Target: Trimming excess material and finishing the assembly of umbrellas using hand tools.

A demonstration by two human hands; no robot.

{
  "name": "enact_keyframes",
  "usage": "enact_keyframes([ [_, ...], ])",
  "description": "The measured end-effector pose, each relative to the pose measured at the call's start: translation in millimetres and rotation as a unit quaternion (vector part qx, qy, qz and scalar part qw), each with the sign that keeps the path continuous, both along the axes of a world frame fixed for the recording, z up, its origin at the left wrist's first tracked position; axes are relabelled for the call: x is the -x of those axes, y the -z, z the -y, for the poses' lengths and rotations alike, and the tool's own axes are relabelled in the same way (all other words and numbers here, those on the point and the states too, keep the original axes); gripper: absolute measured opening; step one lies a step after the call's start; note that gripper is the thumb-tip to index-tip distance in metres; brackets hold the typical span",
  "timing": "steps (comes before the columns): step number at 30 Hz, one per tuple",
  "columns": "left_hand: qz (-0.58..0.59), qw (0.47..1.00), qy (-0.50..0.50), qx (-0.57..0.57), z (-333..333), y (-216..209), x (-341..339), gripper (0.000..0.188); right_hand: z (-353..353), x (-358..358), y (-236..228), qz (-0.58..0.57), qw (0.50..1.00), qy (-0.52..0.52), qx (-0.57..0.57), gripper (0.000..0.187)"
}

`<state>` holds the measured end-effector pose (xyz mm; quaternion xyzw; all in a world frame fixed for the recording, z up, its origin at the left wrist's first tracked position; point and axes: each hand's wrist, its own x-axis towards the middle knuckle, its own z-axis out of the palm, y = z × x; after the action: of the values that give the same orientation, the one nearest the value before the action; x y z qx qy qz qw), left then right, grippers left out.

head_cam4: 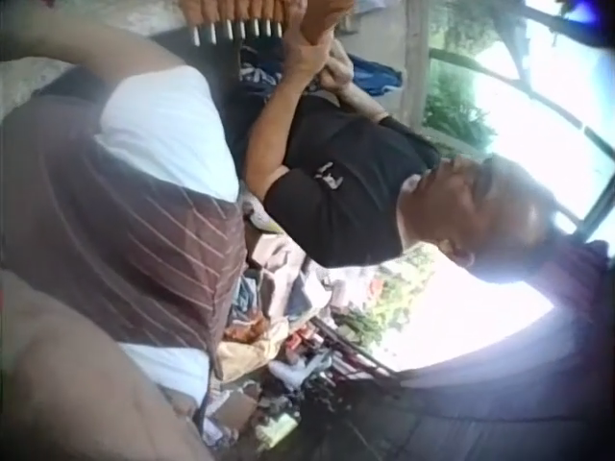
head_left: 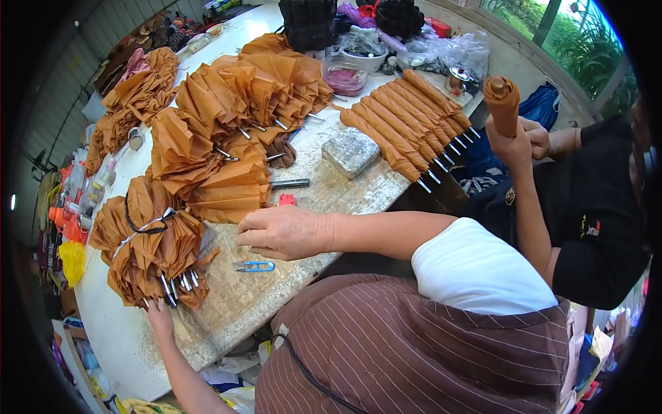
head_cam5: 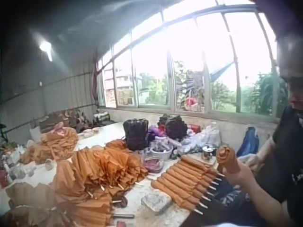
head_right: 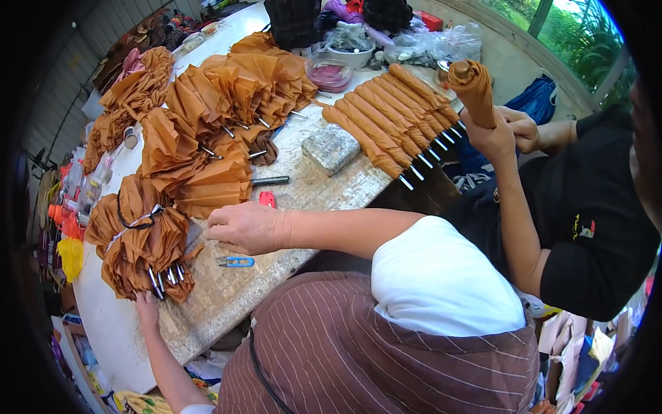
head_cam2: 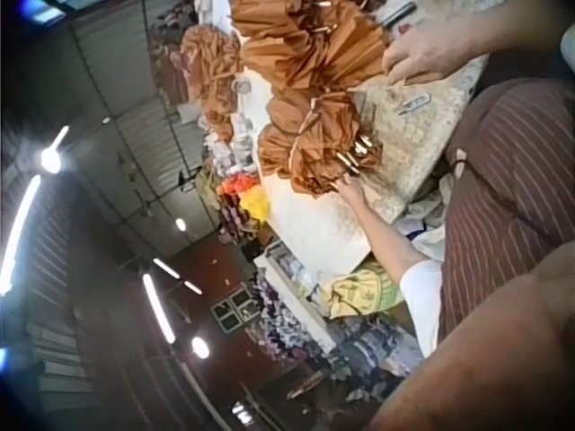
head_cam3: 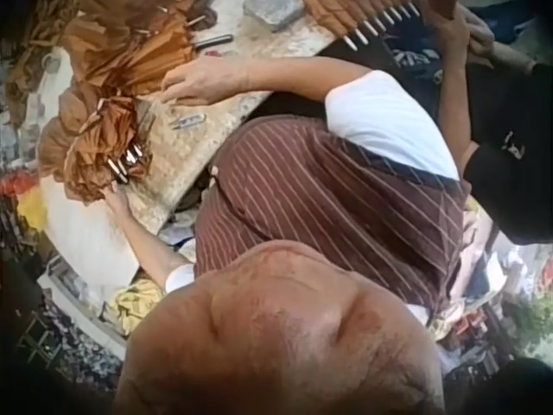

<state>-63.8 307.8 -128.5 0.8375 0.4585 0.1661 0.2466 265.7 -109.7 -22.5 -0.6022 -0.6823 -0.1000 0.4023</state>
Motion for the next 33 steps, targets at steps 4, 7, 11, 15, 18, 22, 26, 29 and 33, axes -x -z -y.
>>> enact_keyframes([
  [4,0.116,0.974,-0.004,0.196,118,-21,21,0.009,21,17,15,0.018,0.999,0.017,0.048,0.018],
  [7,0.155,0.943,-0.019,0.294,169,-10,72,0.007,27,39,26,0.034,0.995,0.002,0.093,0.017],
  [11,0.14,0.89,0.018,0.434,244,13,110,0.009,33,69,32,0.047,0.988,-0.011,0.144,0.012],
  [15,0.006,0.909,0.082,0.408,286,57,148,0.012,38,114,45,0.023,0.987,-0.042,0.151,0.01],
  [18,0.019,0.905,0.098,0.413,290,97,152,0.014,67,132,63,0.015,0.979,-0.043,0.197,0.011],
  [22,0.097,0.883,0.052,0.457,307,101,127,0.015,112,154,72,0.012,0.944,-0.037,0.327,0.019],
  [26,0.176,0.844,0.086,0.499,338,130,114,0.013,133,141,44,-0.159,0.983,-0.027,0.084,0.056],
  [29,0.148,0.855,0.104,0.486,355,78,73,0.011,143,99,31,-0.724,0.659,-0.138,-0.151,0.071],
  [33,0.218,0.74,0.067,0.633,355,53,33,0.014,179,35,13,-0.752,0.504,-0.207,-0.371,0.049],
])
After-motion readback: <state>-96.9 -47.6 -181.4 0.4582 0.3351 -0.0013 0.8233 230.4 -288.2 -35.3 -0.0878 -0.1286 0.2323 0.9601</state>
